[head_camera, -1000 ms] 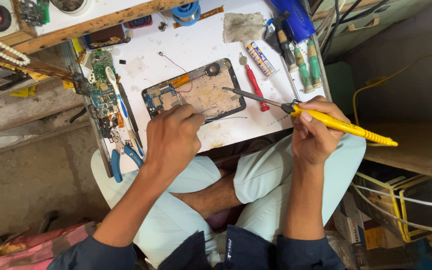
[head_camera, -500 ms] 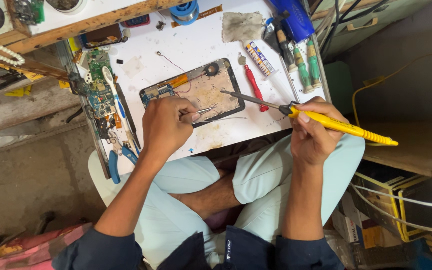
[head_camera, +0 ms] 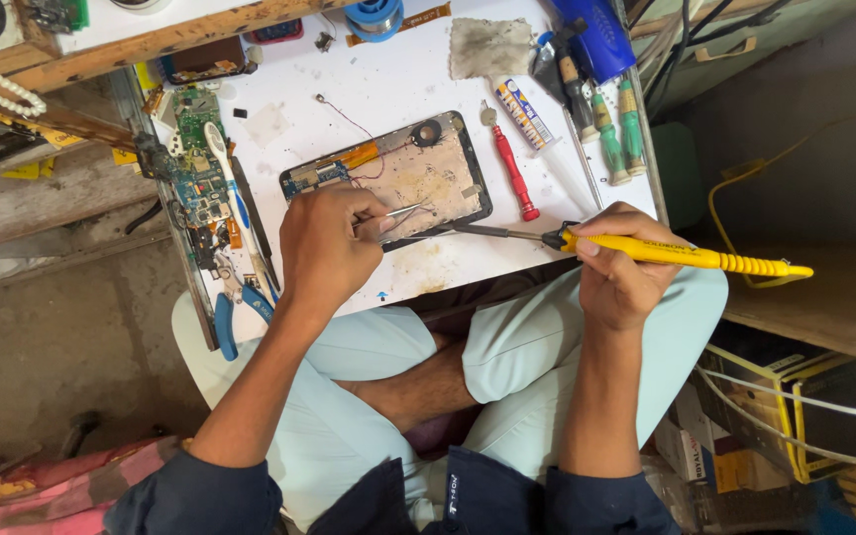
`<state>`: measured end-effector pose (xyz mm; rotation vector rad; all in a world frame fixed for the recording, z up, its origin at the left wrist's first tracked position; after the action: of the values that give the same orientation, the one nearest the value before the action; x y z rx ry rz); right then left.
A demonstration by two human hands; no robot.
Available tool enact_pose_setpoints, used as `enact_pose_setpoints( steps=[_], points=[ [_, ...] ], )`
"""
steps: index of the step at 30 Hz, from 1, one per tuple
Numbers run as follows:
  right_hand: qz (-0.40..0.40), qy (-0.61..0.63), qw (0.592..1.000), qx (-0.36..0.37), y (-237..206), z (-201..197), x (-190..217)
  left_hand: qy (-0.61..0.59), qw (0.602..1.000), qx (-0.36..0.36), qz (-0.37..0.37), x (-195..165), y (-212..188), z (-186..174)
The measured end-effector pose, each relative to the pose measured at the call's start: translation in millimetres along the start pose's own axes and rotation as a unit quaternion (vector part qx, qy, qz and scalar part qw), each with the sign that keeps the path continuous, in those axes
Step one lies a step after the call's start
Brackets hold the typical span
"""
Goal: The person sits cross-legged at a repair bench and solders components on a disassembled phone motherboard. They hold the board steady with one hand, feed solder wire from a blue spool, and use a yellow soldering iron to rework connections, occasionally picking at the board with a small tool.
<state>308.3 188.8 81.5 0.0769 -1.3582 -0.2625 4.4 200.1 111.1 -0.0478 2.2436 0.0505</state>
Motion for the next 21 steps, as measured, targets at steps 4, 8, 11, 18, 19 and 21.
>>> enact_pose_setpoints(
  steps=[4,8,11,18,19,21],
  points=[
    [-0.001,-0.007,1.000,0.001,0.5,1.0,0.0,0.005,1.000,-0.002,-0.014,1.7,-0.4,-0.2],
    [-0.006,-0.019,1.000,-0.002,1.9,2.4,1.2,0.002,1.000,-0.002,-0.024,1.6,-1.8,1.2],
    [0.001,-0.029,1.000,-0.001,1.2,6.1,1.9,-0.002,1.000,-0.010,-0.012,1.9,-3.0,0.5],
    [0.008,-0.063,0.998,0.000,1.5,10.9,5.0,-0.015,1.000,-0.009,-0.014,1.4,-3.9,2.2],
    [0.008,-0.066,0.998,-0.001,1.0,12.3,5.3,-0.014,1.000,-0.008,-0.016,2.0,-4.4,1.5],
    [0.008,-0.066,0.998,0.003,1.8,12.3,6.0,-0.010,1.000,-0.007,-0.019,1.2,-3.6,2.6]
  ],
)
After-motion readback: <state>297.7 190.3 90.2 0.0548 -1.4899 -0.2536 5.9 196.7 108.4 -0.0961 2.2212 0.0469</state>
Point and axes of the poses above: each hand's wrist, its own y-axis towards the middle knuckle, its own z-axis out of the palm, x = y × z, the point moved 3 cm from there along y, towards the middle knuckle, and after that the axes turned 6 degrees about -y, right-handed, at the moved point
